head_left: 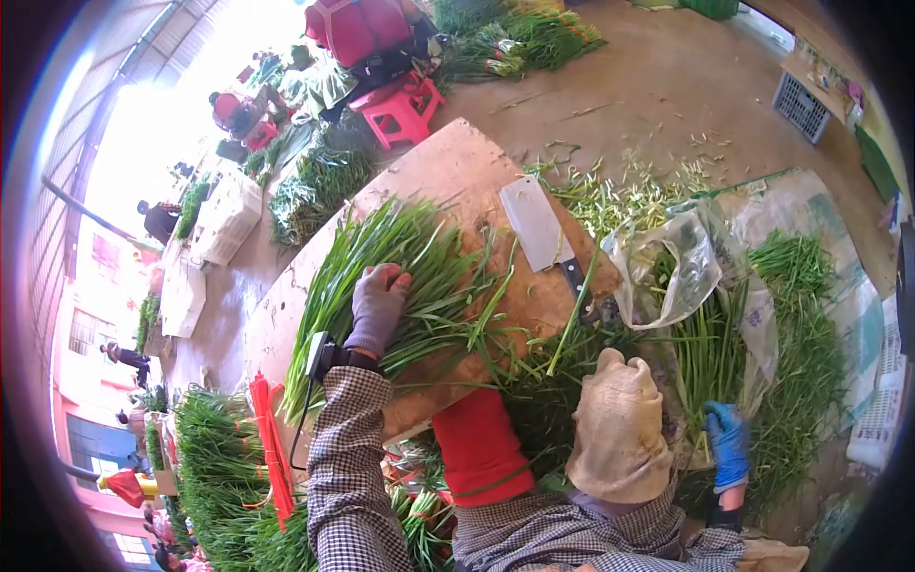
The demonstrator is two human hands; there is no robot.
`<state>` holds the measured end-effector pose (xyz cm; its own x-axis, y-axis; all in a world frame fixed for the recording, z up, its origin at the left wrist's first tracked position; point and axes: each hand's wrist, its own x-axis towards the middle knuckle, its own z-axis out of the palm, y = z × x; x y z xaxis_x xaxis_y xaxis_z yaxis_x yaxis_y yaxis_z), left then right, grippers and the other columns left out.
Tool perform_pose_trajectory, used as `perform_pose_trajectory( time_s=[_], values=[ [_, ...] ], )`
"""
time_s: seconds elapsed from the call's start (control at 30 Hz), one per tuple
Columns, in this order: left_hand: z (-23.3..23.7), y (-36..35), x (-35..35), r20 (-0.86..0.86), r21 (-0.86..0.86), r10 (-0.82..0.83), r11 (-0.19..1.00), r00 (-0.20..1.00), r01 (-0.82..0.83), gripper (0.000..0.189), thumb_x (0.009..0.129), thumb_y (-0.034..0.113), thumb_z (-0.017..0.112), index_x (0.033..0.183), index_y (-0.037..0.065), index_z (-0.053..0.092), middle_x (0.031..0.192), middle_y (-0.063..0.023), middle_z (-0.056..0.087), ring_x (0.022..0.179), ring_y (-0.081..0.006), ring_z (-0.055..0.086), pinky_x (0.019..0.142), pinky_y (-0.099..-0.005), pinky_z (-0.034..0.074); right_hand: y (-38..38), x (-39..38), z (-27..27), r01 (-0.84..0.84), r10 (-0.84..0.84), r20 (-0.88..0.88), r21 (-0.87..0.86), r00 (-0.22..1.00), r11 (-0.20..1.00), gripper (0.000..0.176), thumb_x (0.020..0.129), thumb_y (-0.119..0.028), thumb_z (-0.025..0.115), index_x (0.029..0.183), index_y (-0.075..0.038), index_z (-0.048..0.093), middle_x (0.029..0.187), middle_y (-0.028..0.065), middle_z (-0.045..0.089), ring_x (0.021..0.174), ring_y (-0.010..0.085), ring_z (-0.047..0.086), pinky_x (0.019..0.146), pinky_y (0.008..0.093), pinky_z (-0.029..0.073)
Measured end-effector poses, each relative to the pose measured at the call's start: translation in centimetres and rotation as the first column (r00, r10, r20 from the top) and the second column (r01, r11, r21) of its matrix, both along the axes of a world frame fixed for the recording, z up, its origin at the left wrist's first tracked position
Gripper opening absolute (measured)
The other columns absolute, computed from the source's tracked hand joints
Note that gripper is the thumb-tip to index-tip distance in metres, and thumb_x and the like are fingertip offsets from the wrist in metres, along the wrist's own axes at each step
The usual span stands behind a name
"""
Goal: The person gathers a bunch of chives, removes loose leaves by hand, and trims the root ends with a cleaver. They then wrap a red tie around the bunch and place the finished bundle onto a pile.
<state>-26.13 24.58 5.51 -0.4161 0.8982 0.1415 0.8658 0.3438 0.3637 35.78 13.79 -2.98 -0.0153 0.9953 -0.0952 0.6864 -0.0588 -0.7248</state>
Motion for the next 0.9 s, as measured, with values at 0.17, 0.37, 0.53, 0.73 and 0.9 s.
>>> perform_pose_trajectory(
  time_s=[0.17, 0.37, 0.53, 0.73, 0.9],
  values=[
    [-1.8, -1.1, -1.5, 0.397, 0.217, -0.104, 0.976, 0.912, 0.017, 0.031, 0.091, 0.021, 0.069, 0.113, 0.000, 0.065, 0.101, -0.0089, 0.070, 0.090, -0.0162, 0.065, 0.085, -0.0295, 0.050, -0.1, -0.8, -0.5, -0.009, 0.009, -0.035, 0.020, 0.999, 1.000, 0.020, 0.087, -0.002, 0.059, 0.104, 0.000, 0.069, 0.089, 0.0157, 0.068, 0.080, 0.0264, 0.069, 0.071, 0.0352, 0.053],
    [-0.5, -1.7, -0.2, 0.440, 0.259, -0.136, 0.966, 0.888, 0.020, 0.027, 0.094, 0.010, 0.063, 0.119, 0.001, 0.063, 0.099, -0.0044, 0.070, 0.091, -0.0107, 0.063, 0.086, -0.0255, 0.048, -0.6, -0.6, -0.3, -0.013, 0.013, 0.002, 0.004, 1.000, 1.000, 0.020, 0.086, -0.003, 0.059, 0.103, -0.001, 0.069, 0.091, 0.0173, 0.069, 0.082, 0.0297, 0.068, 0.074, 0.0367, 0.053],
    [-0.1, -2.1, -0.2, 0.459, 0.274, -0.181, 0.960, 0.870, 0.055, 0.031, 0.090, -0.002, 0.055, 0.119, 0.003, 0.063, 0.097, -0.0042, 0.070, 0.089, -0.0106, 0.064, 0.085, -0.0253, 0.049, -0.9, -0.8, 0.5, 0.002, -0.001, 0.010, -0.015, 1.000, 1.000, 0.019, 0.085, -0.003, 0.060, 0.101, -0.001, 0.070, 0.090, 0.0178, 0.069, 0.083, 0.0313, 0.068, 0.074, 0.0371, 0.053],
    [-0.6, -2.0, -0.2, 0.574, 0.304, -0.168, 0.952, 0.801, -0.019, 0.024, 0.090, -0.001, 0.057, 0.113, 0.001, 0.064, 0.098, -0.0041, 0.069, 0.088, -0.0124, 0.064, 0.085, -0.0262, 0.050, -1.1, -1.1, 0.4, -0.001, 0.001, 0.034, -0.010, 0.999, 1.000, 0.019, 0.084, -0.003, 0.060, 0.100, -0.001, 0.070, 0.090, 0.0180, 0.069, 0.084, 0.0322, 0.069, 0.075, 0.0371, 0.053],
    [0.8, -2.0, 0.7, 0.661, 0.262, -0.117, 0.962, 0.742, -0.082, 0.020, 0.093, 0.009, 0.065, 0.111, 0.000, 0.064, 0.097, -0.0038, 0.069, 0.087, -0.0101, 0.062, 0.083, -0.0258, 0.050, -1.5, -0.8, 0.0, 0.018, -0.018, -0.003, 0.018, 1.000, 1.000, 0.019, 0.084, -0.003, 0.061, 0.101, -0.001, 0.070, 0.091, 0.0180, 0.069, 0.084, 0.0315, 0.069, 0.074, 0.0376, 0.053]
  ],
)
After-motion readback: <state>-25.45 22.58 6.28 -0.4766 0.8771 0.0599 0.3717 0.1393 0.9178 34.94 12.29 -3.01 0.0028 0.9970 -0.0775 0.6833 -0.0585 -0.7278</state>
